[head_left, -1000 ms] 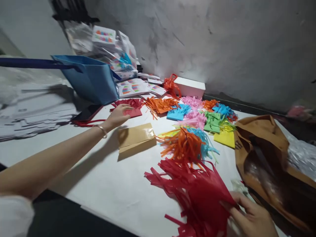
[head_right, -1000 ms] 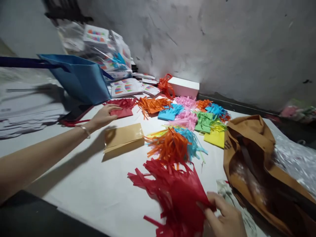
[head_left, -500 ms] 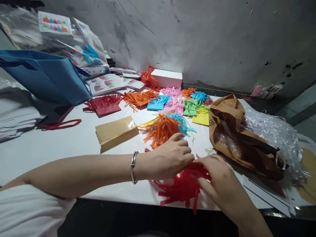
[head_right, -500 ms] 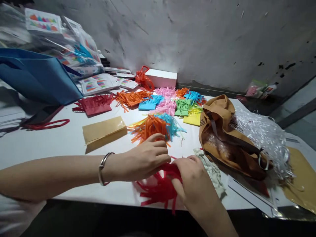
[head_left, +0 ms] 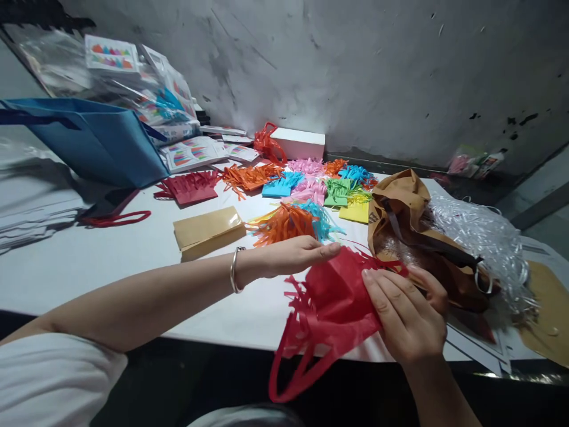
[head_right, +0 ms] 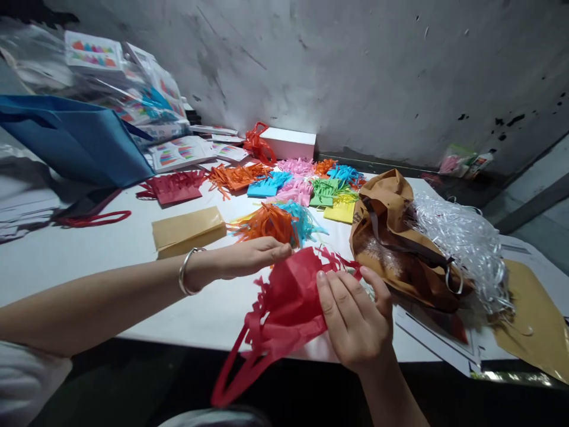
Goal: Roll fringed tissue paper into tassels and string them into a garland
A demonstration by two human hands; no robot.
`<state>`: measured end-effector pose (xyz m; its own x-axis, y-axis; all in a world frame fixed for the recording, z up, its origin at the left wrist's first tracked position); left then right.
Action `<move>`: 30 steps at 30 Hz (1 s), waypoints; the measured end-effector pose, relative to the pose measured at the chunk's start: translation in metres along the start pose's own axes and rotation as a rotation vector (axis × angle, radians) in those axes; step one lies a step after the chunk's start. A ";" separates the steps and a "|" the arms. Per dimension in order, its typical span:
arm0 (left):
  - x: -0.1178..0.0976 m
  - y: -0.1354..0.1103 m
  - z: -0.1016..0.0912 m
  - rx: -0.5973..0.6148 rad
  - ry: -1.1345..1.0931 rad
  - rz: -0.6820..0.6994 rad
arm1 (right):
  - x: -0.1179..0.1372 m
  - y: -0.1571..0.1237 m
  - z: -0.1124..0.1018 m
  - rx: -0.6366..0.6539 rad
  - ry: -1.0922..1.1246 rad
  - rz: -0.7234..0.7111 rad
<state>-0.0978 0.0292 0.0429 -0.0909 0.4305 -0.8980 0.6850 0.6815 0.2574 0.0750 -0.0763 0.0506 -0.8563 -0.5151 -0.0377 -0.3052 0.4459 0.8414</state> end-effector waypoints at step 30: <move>0.040 -0.018 0.046 -0.359 -1.011 -0.458 | -0.028 0.014 0.024 0.086 0.031 0.083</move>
<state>-0.0810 0.0067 -0.0142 0.4518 -0.4563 -0.7666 0.4786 0.8491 -0.2234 0.0851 -0.0384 0.0503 -0.8673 -0.4955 0.0486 -0.2693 0.5490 0.7912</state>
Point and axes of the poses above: each hand's wrist, its own y-axis towards the middle knuckle, its own z-axis out of the palm, x = y × z, the point moved 6 cm from there along y, towards the middle knuckle, and after that the axes turned 15 degrees about z, right-handed, at the moved point
